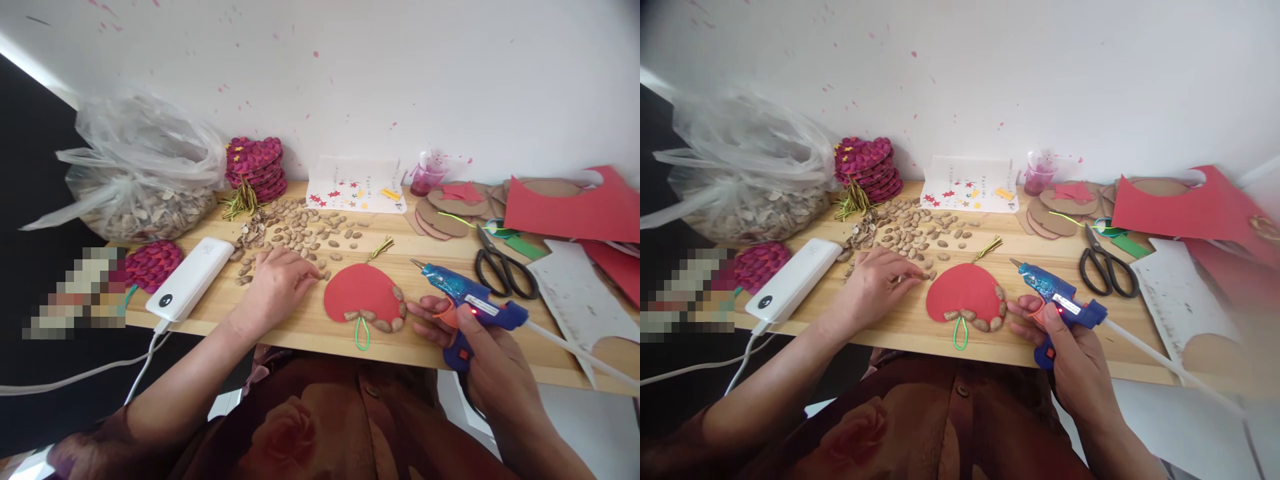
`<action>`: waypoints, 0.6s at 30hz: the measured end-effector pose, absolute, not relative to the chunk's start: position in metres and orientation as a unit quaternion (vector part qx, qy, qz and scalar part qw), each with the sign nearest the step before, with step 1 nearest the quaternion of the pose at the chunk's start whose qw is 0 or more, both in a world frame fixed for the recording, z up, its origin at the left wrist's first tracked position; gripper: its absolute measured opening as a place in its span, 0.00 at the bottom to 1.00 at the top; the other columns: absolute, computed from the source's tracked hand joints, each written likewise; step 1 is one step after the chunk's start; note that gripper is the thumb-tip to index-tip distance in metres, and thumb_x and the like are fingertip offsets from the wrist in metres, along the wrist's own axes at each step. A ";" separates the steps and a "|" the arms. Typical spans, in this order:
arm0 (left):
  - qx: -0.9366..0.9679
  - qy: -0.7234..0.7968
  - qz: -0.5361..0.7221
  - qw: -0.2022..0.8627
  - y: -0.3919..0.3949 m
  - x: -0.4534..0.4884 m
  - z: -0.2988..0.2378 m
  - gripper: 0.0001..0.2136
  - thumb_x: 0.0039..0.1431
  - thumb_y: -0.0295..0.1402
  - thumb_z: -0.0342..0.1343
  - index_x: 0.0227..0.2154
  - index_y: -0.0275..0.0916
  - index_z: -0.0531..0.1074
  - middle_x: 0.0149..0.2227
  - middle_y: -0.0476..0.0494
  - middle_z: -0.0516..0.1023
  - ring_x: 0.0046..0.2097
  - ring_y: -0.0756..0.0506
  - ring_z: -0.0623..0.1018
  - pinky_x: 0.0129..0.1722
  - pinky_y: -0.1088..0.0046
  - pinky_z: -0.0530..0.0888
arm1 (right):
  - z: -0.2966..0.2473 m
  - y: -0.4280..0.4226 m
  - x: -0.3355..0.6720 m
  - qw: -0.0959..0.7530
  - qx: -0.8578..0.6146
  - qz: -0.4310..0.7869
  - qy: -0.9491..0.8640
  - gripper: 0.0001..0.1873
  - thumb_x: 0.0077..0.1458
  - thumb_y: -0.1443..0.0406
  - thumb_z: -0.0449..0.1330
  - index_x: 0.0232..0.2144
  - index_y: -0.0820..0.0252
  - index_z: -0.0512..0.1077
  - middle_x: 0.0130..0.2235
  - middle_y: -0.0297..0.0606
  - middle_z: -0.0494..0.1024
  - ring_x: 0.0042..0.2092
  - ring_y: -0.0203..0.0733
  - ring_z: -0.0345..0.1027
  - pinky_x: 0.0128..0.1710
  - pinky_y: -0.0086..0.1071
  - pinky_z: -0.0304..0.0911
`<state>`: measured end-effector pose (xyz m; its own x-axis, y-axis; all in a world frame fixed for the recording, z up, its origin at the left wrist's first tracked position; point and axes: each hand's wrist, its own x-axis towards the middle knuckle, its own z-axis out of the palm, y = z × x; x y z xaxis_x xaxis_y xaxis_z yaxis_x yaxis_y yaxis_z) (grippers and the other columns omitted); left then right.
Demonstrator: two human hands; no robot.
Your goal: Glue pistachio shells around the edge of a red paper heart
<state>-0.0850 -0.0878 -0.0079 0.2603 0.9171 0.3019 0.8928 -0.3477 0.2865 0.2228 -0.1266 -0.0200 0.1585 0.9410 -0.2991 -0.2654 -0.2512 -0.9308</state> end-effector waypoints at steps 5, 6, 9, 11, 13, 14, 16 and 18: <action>0.798 0.568 0.200 0.022 -0.083 -0.081 -0.010 0.07 0.66 0.30 0.58 0.33 0.44 0.81 0.37 0.47 0.84 0.44 0.40 0.77 0.46 0.58 0.64 | -0.019 -0.126 0.222 0.535 -0.549 0.563 -0.309 0.15 0.53 0.52 0.71 0.35 0.58 0.81 0.43 0.39 0.81 0.49 0.53 0.81 0.41 0.31 0.81; 0.798 0.568 0.198 0.019 -0.082 -0.080 -0.010 0.07 0.65 0.30 0.58 0.32 0.44 0.81 0.37 0.47 0.84 0.44 0.40 0.77 0.46 0.57 0.64 | -0.019 -0.126 0.222 0.533 -0.549 0.562 -0.313 0.15 0.53 0.52 0.71 0.35 0.57 0.82 0.43 0.39 0.81 0.49 0.53 0.81 0.41 0.31 0.81; 0.803 0.564 0.194 0.009 -0.081 -0.079 -0.010 0.08 0.65 0.30 0.58 0.31 0.43 0.81 0.36 0.47 0.84 0.43 0.39 0.77 0.46 0.57 0.64 | -0.020 -0.125 0.223 0.530 -0.547 0.561 -0.325 0.15 0.54 0.52 0.70 0.34 0.57 0.81 0.42 0.39 0.80 0.49 0.53 0.80 0.40 0.31 0.81; 0.805 0.563 0.188 0.001 -0.082 -0.077 -0.009 0.08 0.66 0.30 0.58 0.31 0.43 0.81 0.35 0.46 0.84 0.43 0.39 0.77 0.46 0.56 0.64 | -0.021 -0.126 0.223 0.530 -0.546 0.555 -0.335 0.14 0.54 0.52 0.70 0.35 0.56 0.81 0.43 0.39 0.81 0.49 0.53 0.80 0.39 0.31 0.81; 0.805 0.565 0.181 -0.002 -0.082 -0.076 -0.008 0.08 0.66 0.30 0.58 0.31 0.42 0.81 0.35 0.46 0.84 0.43 0.39 0.77 0.45 0.56 0.64 | -0.023 -0.126 0.223 0.531 -0.544 0.546 -0.350 0.14 0.55 0.52 0.69 0.35 0.55 0.82 0.43 0.40 0.81 0.49 0.54 0.80 0.38 0.32 0.81; 0.804 0.566 0.181 -0.001 -0.082 -0.076 -0.008 0.08 0.66 0.30 0.58 0.31 0.43 0.81 0.35 0.46 0.84 0.43 0.39 0.77 0.45 0.57 0.64 | -0.023 -0.126 0.223 0.533 -0.542 0.542 -0.358 0.15 0.55 0.51 0.69 0.35 0.55 0.82 0.44 0.41 0.81 0.48 0.54 0.80 0.38 0.33 0.81; 0.800 0.570 0.188 0.004 -0.082 -0.078 -0.008 0.08 0.65 0.31 0.59 0.32 0.44 0.81 0.36 0.46 0.84 0.43 0.39 0.77 0.45 0.57 0.64 | -0.025 -0.127 0.223 0.539 -0.538 0.537 -0.364 0.15 0.55 0.51 0.69 0.35 0.55 0.82 0.44 0.41 0.81 0.48 0.53 0.80 0.38 0.33 0.81; 0.790 0.578 0.205 0.005 -0.083 -0.082 -0.009 0.06 0.66 0.32 0.59 0.35 0.44 0.81 0.37 0.46 0.85 0.43 0.40 0.78 0.45 0.58 0.64 | -0.026 -0.127 0.223 0.542 -0.536 0.541 -0.355 0.14 0.55 0.52 0.69 0.35 0.56 0.82 0.44 0.40 0.80 0.48 0.51 0.79 0.38 0.32 0.81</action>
<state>-0.0819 -0.0831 -0.0085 0.2470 0.9154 0.3179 0.9116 -0.3307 0.2440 0.2228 -0.1275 -0.0258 0.1637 0.9670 -0.1952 -0.2058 -0.1600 -0.9654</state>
